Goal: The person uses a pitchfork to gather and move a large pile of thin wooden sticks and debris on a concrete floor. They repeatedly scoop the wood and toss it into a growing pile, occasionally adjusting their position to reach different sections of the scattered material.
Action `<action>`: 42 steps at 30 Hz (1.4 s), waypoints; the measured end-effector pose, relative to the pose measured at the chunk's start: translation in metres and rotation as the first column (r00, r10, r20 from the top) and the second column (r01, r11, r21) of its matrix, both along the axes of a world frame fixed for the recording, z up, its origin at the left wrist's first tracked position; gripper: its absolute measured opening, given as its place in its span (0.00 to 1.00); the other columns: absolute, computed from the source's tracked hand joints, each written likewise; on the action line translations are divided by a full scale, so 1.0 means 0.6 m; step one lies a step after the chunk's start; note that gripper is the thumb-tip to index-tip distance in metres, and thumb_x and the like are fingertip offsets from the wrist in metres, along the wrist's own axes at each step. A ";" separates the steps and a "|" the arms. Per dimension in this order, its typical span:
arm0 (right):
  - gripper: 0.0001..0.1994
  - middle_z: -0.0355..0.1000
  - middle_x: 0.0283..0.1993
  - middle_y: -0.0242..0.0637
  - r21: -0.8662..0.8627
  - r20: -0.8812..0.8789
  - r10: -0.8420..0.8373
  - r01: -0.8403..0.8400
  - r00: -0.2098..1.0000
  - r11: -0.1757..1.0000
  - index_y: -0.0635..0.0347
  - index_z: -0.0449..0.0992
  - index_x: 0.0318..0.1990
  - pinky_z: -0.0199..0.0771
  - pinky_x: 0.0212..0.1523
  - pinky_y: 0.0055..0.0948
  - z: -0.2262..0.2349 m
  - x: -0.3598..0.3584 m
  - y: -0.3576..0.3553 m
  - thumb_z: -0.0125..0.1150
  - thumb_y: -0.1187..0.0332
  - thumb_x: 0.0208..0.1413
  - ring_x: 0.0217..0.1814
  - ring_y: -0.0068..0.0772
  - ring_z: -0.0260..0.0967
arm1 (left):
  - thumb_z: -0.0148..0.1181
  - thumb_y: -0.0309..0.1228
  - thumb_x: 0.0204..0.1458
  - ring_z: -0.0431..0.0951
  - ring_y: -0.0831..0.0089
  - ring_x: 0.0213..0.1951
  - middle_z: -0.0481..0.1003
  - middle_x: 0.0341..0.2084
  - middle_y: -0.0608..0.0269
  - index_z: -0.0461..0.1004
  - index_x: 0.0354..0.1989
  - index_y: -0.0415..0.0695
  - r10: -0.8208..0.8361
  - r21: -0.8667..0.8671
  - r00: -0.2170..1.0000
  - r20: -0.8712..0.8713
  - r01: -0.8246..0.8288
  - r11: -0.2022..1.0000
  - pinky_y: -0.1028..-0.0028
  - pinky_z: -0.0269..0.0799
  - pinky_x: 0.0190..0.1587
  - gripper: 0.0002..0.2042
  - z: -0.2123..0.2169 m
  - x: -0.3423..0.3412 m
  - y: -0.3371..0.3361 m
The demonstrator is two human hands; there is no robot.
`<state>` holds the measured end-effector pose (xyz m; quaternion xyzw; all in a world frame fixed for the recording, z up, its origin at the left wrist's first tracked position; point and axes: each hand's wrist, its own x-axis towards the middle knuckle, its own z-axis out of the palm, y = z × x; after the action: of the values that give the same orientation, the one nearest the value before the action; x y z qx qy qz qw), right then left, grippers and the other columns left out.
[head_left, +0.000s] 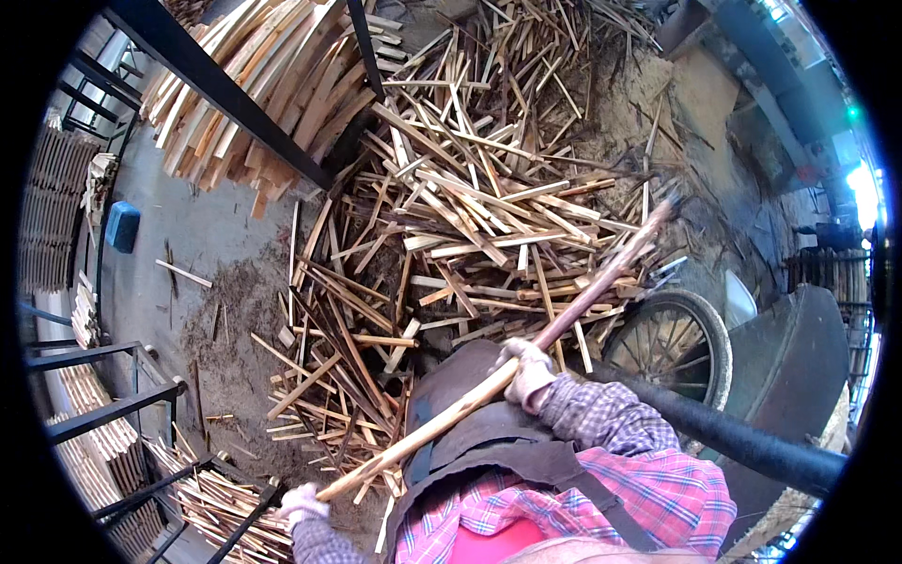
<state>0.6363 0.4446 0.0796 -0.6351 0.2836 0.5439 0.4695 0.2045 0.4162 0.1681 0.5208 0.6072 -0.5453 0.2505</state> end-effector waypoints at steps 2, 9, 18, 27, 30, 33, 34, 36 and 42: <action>0.10 0.63 0.18 0.42 -0.036 -0.007 -0.057 0.057 0.998 0.998 0.60 0.66 0.19 0.72 0.28 0.43 0.012 0.034 0.016 0.55 0.67 0.48 0.18 0.44 0.63 | 0.59 0.42 0.41 0.74 0.65 0.47 0.74 0.45 0.66 0.73 0.47 0.60 0.002 -0.082 1.000 0.019 -0.001 0.997 0.69 0.69 0.49 0.20 -0.046 0.017 0.021; 0.08 0.64 0.18 0.39 0.049 -0.081 -0.177 0.181 0.981 0.982 0.58 0.66 0.22 0.72 0.29 0.41 0.063 0.003 0.003 0.56 0.66 0.47 0.20 0.42 0.64 | 0.66 0.38 0.37 0.73 0.70 0.48 0.74 0.44 0.70 0.74 0.45 0.65 0.093 0.012 0.995 0.030 -0.093 0.996 0.72 0.68 0.49 0.21 -0.106 -0.065 -0.009; 0.05 0.66 0.23 0.39 0.020 -0.176 -0.028 0.032 0.984 0.999 0.60 0.69 0.28 0.73 0.31 0.43 -0.028 -0.103 -0.051 0.57 0.69 0.48 0.23 0.40 0.65 | 0.67 0.41 0.37 0.74 0.71 0.47 0.74 0.44 0.68 0.73 0.45 0.61 0.000 -0.044 0.967 -0.255 -0.012 0.999 0.71 0.70 0.48 0.22 -0.023 -0.129 -0.147; 0.07 0.65 0.20 0.40 0.431 0.007 0.156 -0.143 0.988 0.891 0.63 0.68 0.24 0.71 0.27 0.38 -0.060 -0.114 -0.033 0.57 0.69 0.45 0.22 0.39 0.65 | 0.62 0.42 0.37 0.77 0.62 0.40 0.78 0.33 0.59 0.77 0.39 0.56 0.327 0.151 0.941 0.085 -0.337 0.929 0.67 0.72 0.43 0.17 -0.109 -0.137 -0.209; 0.09 0.66 0.21 0.39 0.447 0.050 -0.062 0.033 0.997 0.894 0.65 0.68 0.30 0.70 0.24 0.38 -0.047 -0.045 0.069 0.60 0.71 0.42 0.21 0.39 0.66 | 0.58 0.38 0.40 0.77 0.59 0.38 0.76 0.33 0.57 0.74 0.37 0.50 0.203 0.300 0.936 0.287 -0.289 0.909 0.65 0.72 0.42 0.14 -0.169 -0.058 -0.159; 0.07 0.67 0.24 0.39 0.524 0.155 -0.204 0.095 0.967 0.847 0.62 0.67 0.31 0.71 0.24 0.34 -0.057 0.067 0.153 0.59 0.71 0.46 0.23 0.34 0.66 | 0.58 0.38 0.44 0.77 0.55 0.34 0.76 0.29 0.53 0.72 0.32 0.47 0.113 0.442 0.880 0.461 -0.338 0.831 0.64 0.72 0.38 0.11 -0.167 0.094 -0.056; 0.10 0.68 0.24 0.37 0.564 0.173 -0.307 0.162 0.936 0.810 0.62 0.66 0.35 0.70 0.22 0.32 -0.076 0.083 0.169 0.59 0.72 0.47 0.22 0.33 0.66 | 0.57 0.40 0.45 0.77 0.56 0.34 0.76 0.29 0.53 0.72 0.34 0.47 0.014 0.443 0.924 0.382 -0.197 0.874 0.64 0.72 0.37 0.12 -0.159 0.141 -0.011; 0.15 0.69 0.26 0.34 0.427 0.442 -0.016 -0.194 0.897 0.883 0.60 0.62 0.42 0.69 0.19 0.29 -0.051 0.070 0.148 0.59 0.73 0.48 0.20 0.31 0.66 | 0.56 0.43 0.47 0.77 0.60 0.36 0.76 0.33 0.55 0.70 0.40 0.49 0.005 0.421 0.934 0.358 -0.166 0.892 0.65 0.73 0.38 0.15 -0.140 0.225 0.061; 0.28 0.68 0.47 0.45 0.056 0.615 0.128 -0.205 0.778 0.977 0.67 0.64 0.53 0.67 0.48 0.29 0.019 0.100 -0.138 0.63 0.65 0.44 0.48 0.36 0.66 | 0.52 0.37 0.51 0.76 0.59 0.38 0.74 0.35 0.51 0.63 0.38 0.45 -0.379 0.479 0.742 0.553 0.090 0.873 0.63 0.72 0.38 0.12 -0.079 0.435 0.210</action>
<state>0.6962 0.3617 0.0910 -0.7694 0.0272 0.3661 0.5227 0.4654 0.5424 0.1206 0.7882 0.5177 -0.2216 0.2482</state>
